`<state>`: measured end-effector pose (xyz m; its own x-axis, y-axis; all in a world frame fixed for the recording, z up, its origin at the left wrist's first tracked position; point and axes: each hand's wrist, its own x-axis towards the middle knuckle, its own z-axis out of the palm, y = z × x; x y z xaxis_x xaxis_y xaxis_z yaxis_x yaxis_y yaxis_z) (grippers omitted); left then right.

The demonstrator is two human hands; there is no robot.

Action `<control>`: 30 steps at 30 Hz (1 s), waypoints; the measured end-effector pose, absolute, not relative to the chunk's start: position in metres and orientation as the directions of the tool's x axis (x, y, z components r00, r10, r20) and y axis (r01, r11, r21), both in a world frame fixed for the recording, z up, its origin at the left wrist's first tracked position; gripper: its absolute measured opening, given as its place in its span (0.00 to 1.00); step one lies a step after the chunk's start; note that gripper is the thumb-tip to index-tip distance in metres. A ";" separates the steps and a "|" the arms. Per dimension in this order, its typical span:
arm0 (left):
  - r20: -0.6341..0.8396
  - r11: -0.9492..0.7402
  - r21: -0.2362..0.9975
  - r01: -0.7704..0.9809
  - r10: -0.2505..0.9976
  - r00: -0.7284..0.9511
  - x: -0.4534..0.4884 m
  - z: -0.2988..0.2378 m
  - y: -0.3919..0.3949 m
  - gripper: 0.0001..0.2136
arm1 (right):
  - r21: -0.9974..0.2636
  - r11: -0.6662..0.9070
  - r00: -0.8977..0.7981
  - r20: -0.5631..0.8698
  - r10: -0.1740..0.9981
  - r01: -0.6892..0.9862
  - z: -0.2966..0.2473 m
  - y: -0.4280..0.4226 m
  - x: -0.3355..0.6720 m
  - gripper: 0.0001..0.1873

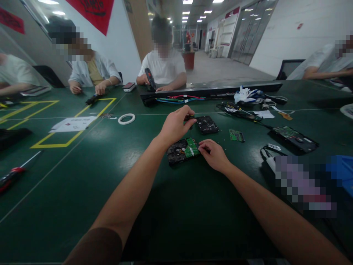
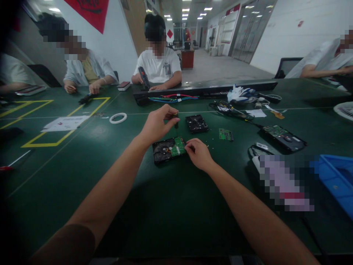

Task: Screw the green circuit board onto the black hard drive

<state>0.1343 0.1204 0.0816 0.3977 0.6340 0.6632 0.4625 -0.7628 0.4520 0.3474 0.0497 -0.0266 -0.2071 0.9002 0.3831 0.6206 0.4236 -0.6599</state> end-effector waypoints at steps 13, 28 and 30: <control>0.718 -0.793 0.385 0.472 0.579 0.386 0.133 0.083 0.120 0.08 | -0.639 0.442 -0.227 0.393 0.891 0.630 -0.026 0.049 0.348 0.06; 0.746 -0.745 0.472 0.471 0.623 0.238 0.138 0.077 0.119 0.15 | -0.636 0.440 -0.230 0.388 0.892 0.634 -0.027 0.049 0.348 0.06; 0.753 -0.749 0.472 0.465 0.617 0.230 0.139 0.077 0.118 0.13 | -0.635 0.437 -0.228 0.386 0.894 0.637 -0.026 0.049 0.348 0.06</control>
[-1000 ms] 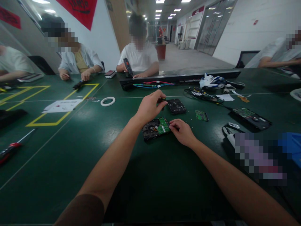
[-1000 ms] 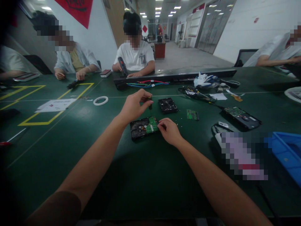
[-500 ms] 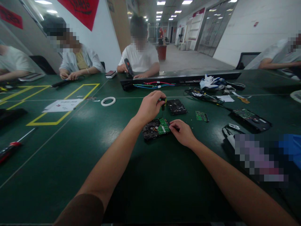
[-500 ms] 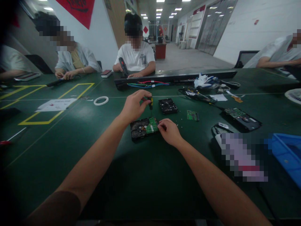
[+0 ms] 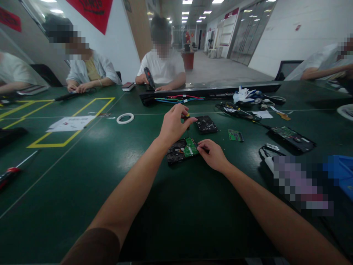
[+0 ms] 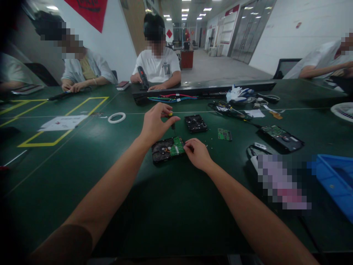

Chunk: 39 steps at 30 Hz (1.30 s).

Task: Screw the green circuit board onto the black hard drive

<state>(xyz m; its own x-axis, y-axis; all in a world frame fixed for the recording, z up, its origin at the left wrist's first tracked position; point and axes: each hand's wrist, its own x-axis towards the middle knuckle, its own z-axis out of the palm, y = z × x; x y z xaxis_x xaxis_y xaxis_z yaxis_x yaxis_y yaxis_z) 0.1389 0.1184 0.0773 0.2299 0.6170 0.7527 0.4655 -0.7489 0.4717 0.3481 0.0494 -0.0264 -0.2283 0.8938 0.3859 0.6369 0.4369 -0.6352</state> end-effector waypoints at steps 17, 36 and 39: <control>0.731 -0.787 0.406 0.465 0.585 0.351 0.134 0.085 0.119 0.05 | -0.636 0.441 -0.233 0.387 0.892 0.634 -0.027 0.050 0.349 0.06; 0.657 -0.671 0.648 0.359 0.731 0.181 0.135 0.079 0.121 0.07 | -0.656 0.444 -0.220 0.398 0.891 0.610 -0.028 0.049 0.347 0.05; 0.573 -0.606 0.775 0.179 0.793 0.205 0.137 0.076 0.121 0.07 | -0.654 0.438 -0.218 0.393 0.893 0.617 -0.028 0.049 0.347 0.05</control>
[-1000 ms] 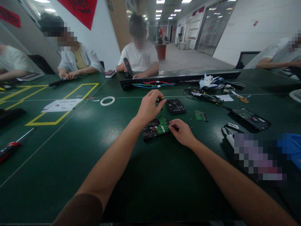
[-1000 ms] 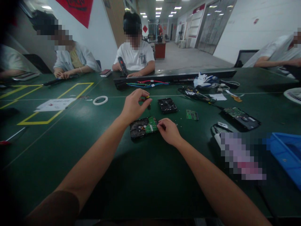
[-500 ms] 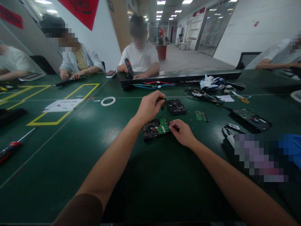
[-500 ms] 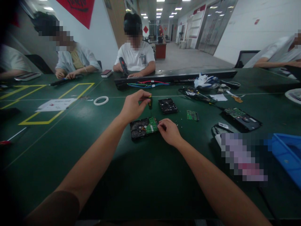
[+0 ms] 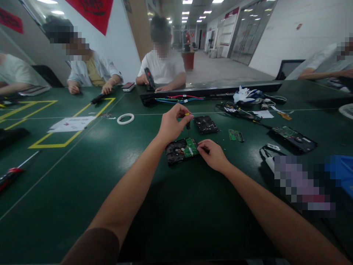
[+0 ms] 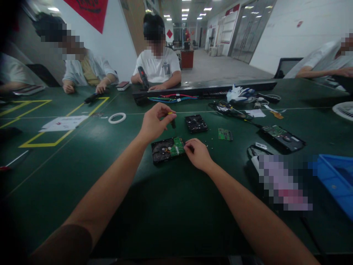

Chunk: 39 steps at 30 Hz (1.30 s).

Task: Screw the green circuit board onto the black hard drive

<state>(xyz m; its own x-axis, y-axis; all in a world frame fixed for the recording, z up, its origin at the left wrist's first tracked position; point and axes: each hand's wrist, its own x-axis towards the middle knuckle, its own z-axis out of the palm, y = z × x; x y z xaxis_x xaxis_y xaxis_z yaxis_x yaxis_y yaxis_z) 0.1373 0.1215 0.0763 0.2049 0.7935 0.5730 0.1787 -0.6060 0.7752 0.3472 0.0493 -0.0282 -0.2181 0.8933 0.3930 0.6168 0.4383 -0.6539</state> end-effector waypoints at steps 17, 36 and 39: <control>0.084 0.052 0.888 -0.457 0.959 0.270 0.146 0.068 0.128 0.07 | -0.644 0.424 -0.216 0.379 0.900 0.637 -0.027 0.050 0.348 0.05; -0.043 0.154 0.892 -0.425 0.965 0.259 0.146 0.080 0.120 0.09 | -0.647 0.433 -0.222 0.384 0.896 0.628 -0.029 0.050 0.348 0.05; -0.046 0.142 0.891 -0.430 0.973 0.227 0.146 0.081 0.120 0.08 | -0.650 0.432 -0.216 0.387 0.896 0.625 -0.029 0.051 0.349 0.04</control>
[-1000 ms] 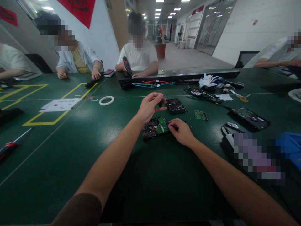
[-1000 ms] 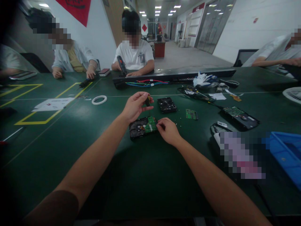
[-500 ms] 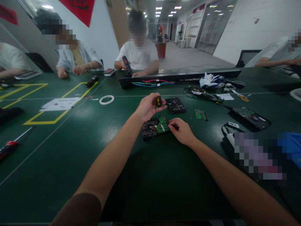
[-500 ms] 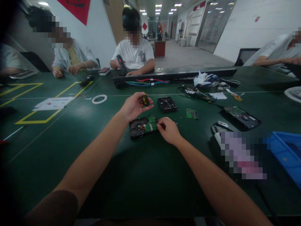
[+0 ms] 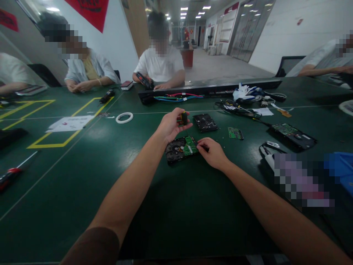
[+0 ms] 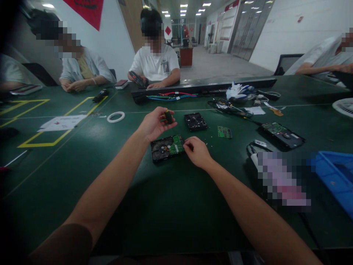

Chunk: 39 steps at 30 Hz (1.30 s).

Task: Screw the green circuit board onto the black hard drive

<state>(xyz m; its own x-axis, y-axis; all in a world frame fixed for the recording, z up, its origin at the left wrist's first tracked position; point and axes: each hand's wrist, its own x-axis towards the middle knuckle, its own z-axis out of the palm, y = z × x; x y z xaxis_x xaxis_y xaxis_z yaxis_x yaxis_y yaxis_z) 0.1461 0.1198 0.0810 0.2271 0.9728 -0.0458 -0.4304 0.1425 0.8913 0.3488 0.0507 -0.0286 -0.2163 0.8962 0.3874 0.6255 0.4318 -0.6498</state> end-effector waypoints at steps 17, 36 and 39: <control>0.012 0.020 0.936 -0.352 0.996 0.087 0.148 0.076 0.125 0.08 | -0.657 0.424 -0.214 0.378 0.901 0.623 -0.027 0.050 0.348 0.04; 0.084 -0.034 0.911 -0.411 0.991 0.106 0.150 0.078 0.121 0.10 | -0.643 0.421 -0.207 0.384 0.900 0.640 -0.021 0.046 0.347 0.05; 0.083 -0.028 0.927 -0.375 0.988 0.132 0.150 0.079 0.120 0.09 | -0.646 0.422 -0.203 0.387 0.899 0.636 -0.023 0.047 0.347 0.05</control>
